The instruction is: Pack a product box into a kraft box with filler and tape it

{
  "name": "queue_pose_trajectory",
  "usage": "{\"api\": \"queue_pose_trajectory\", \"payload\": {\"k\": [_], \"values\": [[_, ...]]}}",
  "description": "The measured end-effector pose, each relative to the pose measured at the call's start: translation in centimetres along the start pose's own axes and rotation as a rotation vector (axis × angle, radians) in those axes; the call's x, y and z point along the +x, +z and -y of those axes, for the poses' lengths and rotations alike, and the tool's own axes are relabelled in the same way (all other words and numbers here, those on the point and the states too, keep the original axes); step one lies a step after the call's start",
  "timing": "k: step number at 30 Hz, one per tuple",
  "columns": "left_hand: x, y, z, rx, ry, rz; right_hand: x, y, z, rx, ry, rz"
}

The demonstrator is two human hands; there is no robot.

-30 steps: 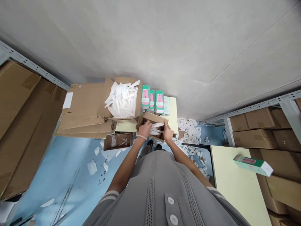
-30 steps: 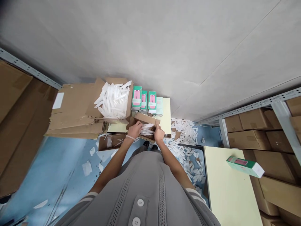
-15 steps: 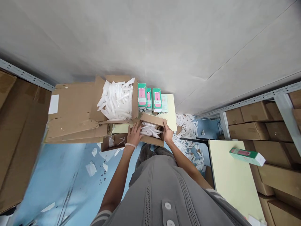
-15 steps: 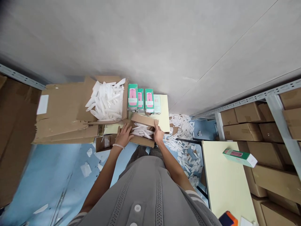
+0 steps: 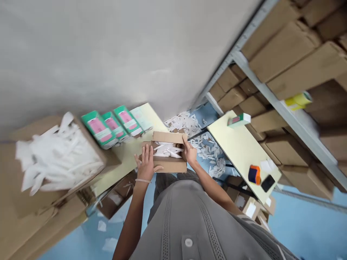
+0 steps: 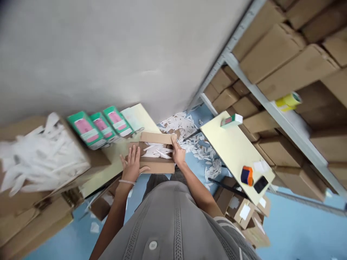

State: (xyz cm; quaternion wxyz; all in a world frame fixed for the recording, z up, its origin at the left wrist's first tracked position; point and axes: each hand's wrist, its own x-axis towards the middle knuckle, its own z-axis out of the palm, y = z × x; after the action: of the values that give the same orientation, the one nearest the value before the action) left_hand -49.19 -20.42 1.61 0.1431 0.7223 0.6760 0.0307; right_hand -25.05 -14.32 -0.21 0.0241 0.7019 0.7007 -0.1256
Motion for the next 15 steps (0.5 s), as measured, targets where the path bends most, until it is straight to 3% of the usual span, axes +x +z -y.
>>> {"api": "queue_pose_trajectory", "payload": {"k": [6,15], "values": [[4.1,1.1,-8.3,0.055,0.279,0.02,-3.0,-3.0,-9.4,-0.013,0.277,-0.059],[6.3,6.6,-25.3,0.094,0.6,0.053,-9.9,-4.1,-27.3,-0.05,0.555,-0.118]]}}
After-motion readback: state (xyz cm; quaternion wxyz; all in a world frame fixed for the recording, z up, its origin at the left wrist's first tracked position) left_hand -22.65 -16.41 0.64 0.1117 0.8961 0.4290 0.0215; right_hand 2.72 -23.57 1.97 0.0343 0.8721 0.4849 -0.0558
